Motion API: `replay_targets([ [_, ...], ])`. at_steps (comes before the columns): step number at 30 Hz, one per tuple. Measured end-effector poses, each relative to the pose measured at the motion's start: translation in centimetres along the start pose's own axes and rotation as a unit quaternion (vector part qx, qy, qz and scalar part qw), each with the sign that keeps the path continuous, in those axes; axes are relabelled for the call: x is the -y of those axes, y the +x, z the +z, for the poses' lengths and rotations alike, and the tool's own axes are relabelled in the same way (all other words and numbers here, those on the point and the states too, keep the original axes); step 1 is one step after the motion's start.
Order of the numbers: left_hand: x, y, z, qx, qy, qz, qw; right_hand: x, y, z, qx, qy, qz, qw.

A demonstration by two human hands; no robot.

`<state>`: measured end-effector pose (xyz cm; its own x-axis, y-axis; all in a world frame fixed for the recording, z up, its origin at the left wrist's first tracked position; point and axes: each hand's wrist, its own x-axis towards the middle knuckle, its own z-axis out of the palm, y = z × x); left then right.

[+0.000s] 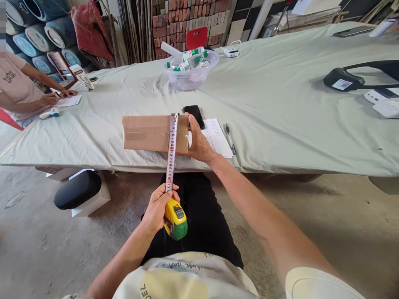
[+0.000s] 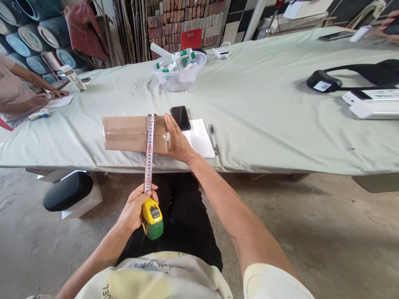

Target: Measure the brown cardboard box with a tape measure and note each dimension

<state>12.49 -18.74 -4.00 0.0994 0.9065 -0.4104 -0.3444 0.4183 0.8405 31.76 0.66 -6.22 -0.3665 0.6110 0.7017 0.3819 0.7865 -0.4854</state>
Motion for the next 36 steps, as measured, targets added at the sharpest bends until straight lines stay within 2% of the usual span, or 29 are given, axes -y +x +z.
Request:
replay_targets([
  [7, 1.1, 0.1, 0.4, -0.043, 0.055, 0.042, 0.997, 0.9, 0.3, -0.1, 0.010, 0.023, 0.050, 0.998],
  [12, 1.3, 0.6, 0.2, -0.058, 0.110, 0.080, 0.989, 0.8, 0.3, 0.0, 0.000, 0.020, 0.034, 0.999],
  [17, 1.3, 0.9, -0.3, -0.058, 0.125, 0.083, 0.987, 0.9, 0.4, -0.4, 0.014, 0.023, 0.040, 0.999],
  [23, -0.1, 1.1, -1.2, -0.046, 0.087, 0.104, 0.990, 1.3, 2.0, -2.0, 0.030, 0.072, 0.152, 0.985],
  [29, -2.3, 1.5, -3.5, -0.047, 0.113, 0.108, 0.987, 0.7, 3.7, -2.9, 0.056, 0.197, 0.288, 0.935],
  [32, -2.3, 1.3, -4.0, -0.053, 0.111, 0.098, 0.988, 0.7, 3.8, -2.4, 0.044, 0.235, 0.302, 0.923],
  [36, -1.1, 0.8, -3.6, -0.042, 0.084, 0.071, 0.993, 1.5, 3.5, -1.5, 0.021, 0.245, 0.309, 0.919],
])
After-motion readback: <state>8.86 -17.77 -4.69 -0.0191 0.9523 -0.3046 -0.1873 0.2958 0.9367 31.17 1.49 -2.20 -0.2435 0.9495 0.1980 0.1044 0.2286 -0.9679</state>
